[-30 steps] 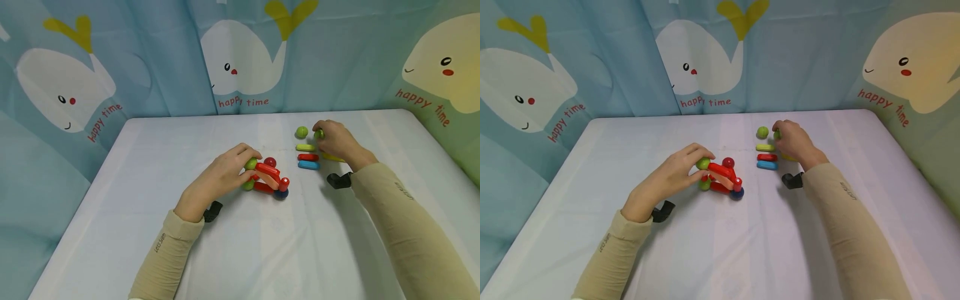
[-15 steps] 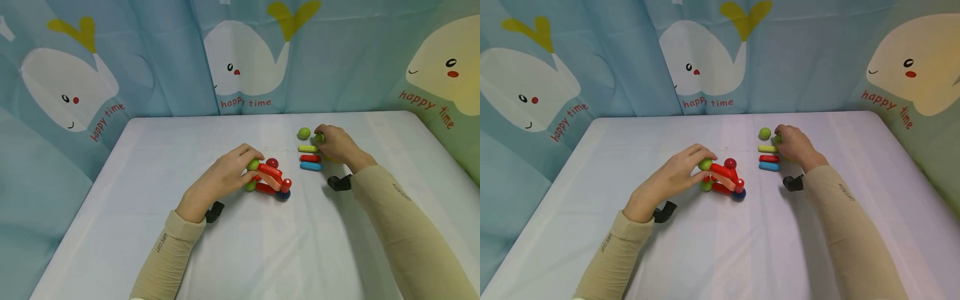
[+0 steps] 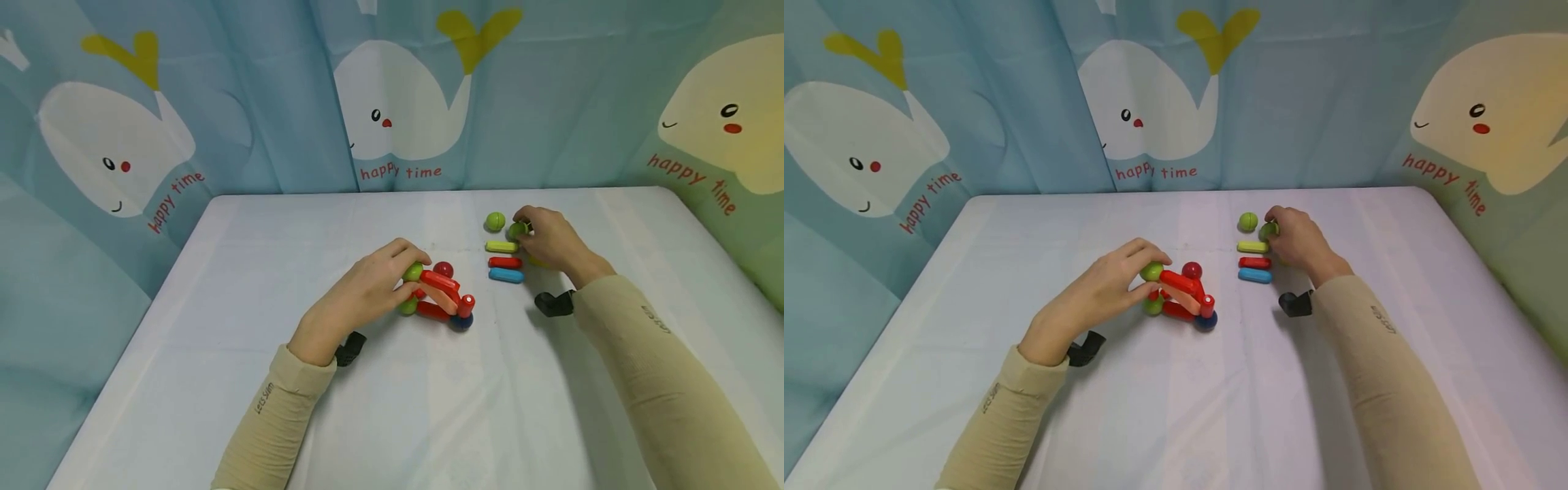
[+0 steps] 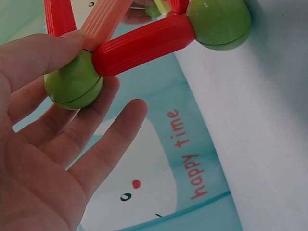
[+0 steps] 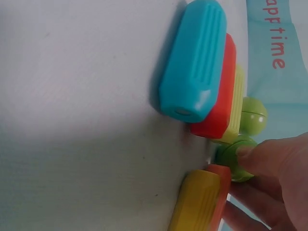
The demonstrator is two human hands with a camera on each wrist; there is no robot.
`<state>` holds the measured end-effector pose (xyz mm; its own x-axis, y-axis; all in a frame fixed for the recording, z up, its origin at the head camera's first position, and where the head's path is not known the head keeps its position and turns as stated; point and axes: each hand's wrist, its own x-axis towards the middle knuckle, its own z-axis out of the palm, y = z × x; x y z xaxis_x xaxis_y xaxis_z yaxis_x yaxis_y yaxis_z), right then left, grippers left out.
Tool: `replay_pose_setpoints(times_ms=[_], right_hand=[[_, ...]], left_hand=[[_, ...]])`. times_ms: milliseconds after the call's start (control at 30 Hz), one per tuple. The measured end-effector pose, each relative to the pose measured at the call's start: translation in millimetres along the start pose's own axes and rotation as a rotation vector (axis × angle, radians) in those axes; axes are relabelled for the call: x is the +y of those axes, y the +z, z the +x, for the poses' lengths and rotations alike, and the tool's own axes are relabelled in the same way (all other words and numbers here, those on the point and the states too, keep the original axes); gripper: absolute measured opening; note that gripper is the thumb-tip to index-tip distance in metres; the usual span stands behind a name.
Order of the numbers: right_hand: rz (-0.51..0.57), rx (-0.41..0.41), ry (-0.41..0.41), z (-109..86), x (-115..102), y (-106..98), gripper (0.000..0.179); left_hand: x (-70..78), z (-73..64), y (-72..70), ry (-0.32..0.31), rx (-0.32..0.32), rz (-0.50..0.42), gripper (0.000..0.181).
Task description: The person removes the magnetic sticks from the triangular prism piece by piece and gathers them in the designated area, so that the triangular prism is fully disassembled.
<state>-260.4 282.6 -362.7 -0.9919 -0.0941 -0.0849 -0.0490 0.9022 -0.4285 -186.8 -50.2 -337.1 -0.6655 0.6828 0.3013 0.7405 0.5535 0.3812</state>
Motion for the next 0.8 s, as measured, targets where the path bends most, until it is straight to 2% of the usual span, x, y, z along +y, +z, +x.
replay_pose_setpoints(times_ms=[200,367,567,800], right_hand=[[-0.002,0.029,-0.005,-5.4,1,-3,0.045],[0.01,0.156,-0.085,-14.8,-7,-5,0.041],[0.175,0.351,-0.195,-38.6,-28,4,0.035],[0.296,0.407,-0.259,-62.4,-53,12,0.032]], left_hand=[[2.5,1.7,0.5,0.004,-0.005,-0.005,0.037],[2.6,1.9,0.5,0.002,-0.002,-0.006,0.037],[1.5,1.4,2.3,0.006,-0.003,-0.017,0.038],[0.7,1.5,4.5,-0.035,-0.017,-0.059,0.048]])
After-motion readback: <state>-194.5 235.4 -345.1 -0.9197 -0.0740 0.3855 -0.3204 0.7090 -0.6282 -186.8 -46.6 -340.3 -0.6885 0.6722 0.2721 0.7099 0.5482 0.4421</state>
